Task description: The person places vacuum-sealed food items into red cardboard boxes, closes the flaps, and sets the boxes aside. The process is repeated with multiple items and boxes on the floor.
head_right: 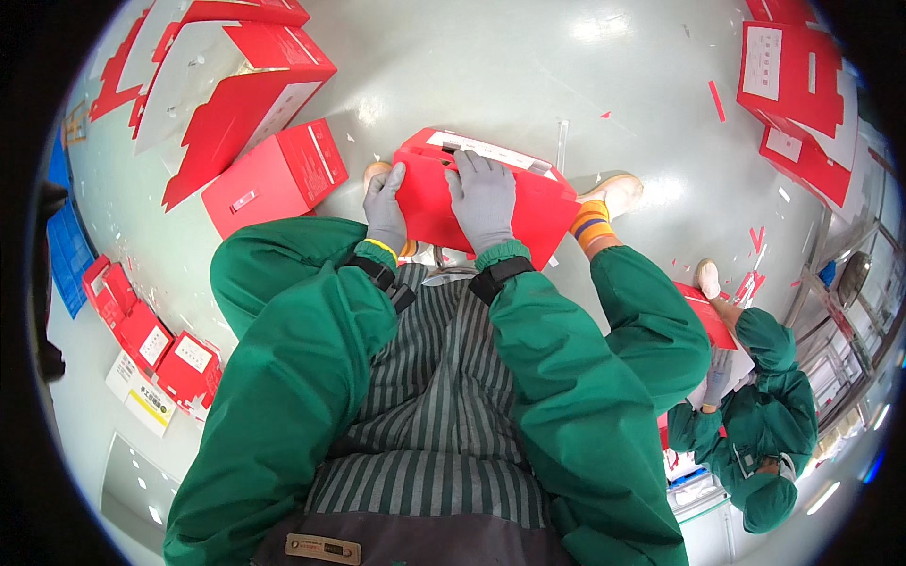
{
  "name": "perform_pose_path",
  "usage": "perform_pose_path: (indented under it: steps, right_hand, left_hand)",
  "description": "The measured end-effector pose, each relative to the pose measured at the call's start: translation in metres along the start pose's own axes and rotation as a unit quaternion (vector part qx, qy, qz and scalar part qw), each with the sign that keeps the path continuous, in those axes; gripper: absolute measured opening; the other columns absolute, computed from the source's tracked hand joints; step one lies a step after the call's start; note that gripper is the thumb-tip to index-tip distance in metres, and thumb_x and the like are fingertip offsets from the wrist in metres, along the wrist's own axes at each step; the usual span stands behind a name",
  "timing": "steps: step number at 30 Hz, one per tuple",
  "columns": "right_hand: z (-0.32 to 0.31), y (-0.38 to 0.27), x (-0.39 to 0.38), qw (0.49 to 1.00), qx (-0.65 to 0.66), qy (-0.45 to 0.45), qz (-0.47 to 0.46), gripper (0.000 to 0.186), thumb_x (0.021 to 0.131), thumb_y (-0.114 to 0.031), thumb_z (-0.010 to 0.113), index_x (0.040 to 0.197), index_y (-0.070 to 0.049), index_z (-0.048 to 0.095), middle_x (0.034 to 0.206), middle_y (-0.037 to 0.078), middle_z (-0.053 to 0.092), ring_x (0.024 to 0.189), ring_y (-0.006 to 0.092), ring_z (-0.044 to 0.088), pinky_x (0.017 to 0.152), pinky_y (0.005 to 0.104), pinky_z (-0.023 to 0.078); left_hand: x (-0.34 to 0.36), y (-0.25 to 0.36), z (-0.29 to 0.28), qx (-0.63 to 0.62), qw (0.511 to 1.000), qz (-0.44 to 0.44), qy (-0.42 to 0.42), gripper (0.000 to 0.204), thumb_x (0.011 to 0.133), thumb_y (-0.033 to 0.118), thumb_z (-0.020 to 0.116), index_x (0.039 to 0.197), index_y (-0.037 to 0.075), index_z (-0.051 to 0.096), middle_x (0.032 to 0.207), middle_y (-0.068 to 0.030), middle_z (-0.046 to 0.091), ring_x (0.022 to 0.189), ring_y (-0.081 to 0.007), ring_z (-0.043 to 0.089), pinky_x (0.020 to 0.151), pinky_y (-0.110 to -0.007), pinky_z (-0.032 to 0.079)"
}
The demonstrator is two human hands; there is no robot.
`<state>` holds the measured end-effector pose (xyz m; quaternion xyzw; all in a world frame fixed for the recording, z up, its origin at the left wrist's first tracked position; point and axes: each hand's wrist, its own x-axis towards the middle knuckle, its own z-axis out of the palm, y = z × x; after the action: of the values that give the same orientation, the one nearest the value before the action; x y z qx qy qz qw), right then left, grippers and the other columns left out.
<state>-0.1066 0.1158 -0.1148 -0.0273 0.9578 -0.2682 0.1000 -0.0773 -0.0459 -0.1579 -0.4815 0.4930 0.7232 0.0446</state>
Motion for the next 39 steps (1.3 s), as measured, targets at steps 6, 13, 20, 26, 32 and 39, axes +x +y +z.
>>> perform_pose_path:
  steps: [6,13,20,26,32,39]
  right_hand:
    - [0.005,0.009,0.012,0.999,0.013,0.011,-0.029,0.024,0.091,-0.027,0.066,0.106,-0.009,0.073,0.105,0.005,0.072,0.097,0.0279,0.063,0.086,0.0412,0.050]
    - [0.012,0.012,0.017,0.998,0.015,0.033,-0.046,0.020,0.090,-0.027,0.066,0.102,-0.012,0.074,0.099,0.002,0.071,0.094,0.0263,0.062,0.084,0.0404,0.050]
    - [0.008,0.018,0.020,0.997,0.038,-0.009,-0.059,0.021,0.091,-0.026,0.066,0.104,-0.013,0.075,0.101,0.003,0.071,0.095,0.0264,0.062,0.084,0.0394,0.052]
    - [0.008,0.019,0.023,0.997,0.025,-0.025,-0.062,0.021,0.091,-0.026,0.065,0.106,-0.016,0.075,0.102,0.003,0.070,0.095,0.0272,0.062,0.084,0.0397,0.052]
    - [0.009,0.025,0.020,0.996,0.040,-0.017,-0.075,0.022,0.092,-0.028,0.064,0.108,-0.017,0.074,0.102,0.003,0.070,0.096,0.0270,0.062,0.086,0.0405,0.051]
    - [0.019,0.025,0.019,0.997,0.030,-0.030,-0.061,0.020,0.091,-0.030,0.065,0.102,-0.016,0.074,0.100,0.003,0.069,0.095,0.0269,0.062,0.083,0.0412,0.051]
  left_hand:
    - [0.000,-0.001,0.008,-0.010,1.000,-0.005,0.029,0.030,0.084,0.018,0.083,0.077,0.011,0.055,0.075,0.0055,0.053,0.070,-0.0056,0.045,0.066,-0.023,0.040]
    - [0.003,-0.002,0.015,0.050,0.996,0.029,0.070,0.033,0.081,0.020,0.086,0.075,0.010,0.055,0.068,0.0051,0.051,0.061,-0.0056,0.043,0.058,-0.023,0.038]
    - [0.006,-0.010,0.012,0.084,0.991,0.044,0.095,0.036,0.081,0.025,0.086,0.074,0.007,0.055,0.068,0.0045,0.051,0.060,-0.0065,0.042,0.055,-0.025,0.037]
    - [0.012,-0.001,0.019,0.286,0.935,0.191,0.091,0.033,0.080,0.026,0.084,0.084,0.001,0.062,0.094,-0.0062,0.062,0.086,-0.0182,0.056,0.075,-0.033,0.047]
    - [0.012,0.015,0.030,0.486,0.781,0.375,-0.119,0.024,0.084,0.018,0.075,0.107,0.010,0.072,0.127,-0.0161,0.060,0.119,-0.0332,0.055,0.103,-0.042,0.044]
    - [0.023,0.008,0.026,0.461,0.798,0.365,-0.130,0.014,0.085,0.014,0.071,0.098,0.010,0.071,0.128,-0.0176,0.060,0.118,-0.0346,0.056,0.102,-0.041,0.045]
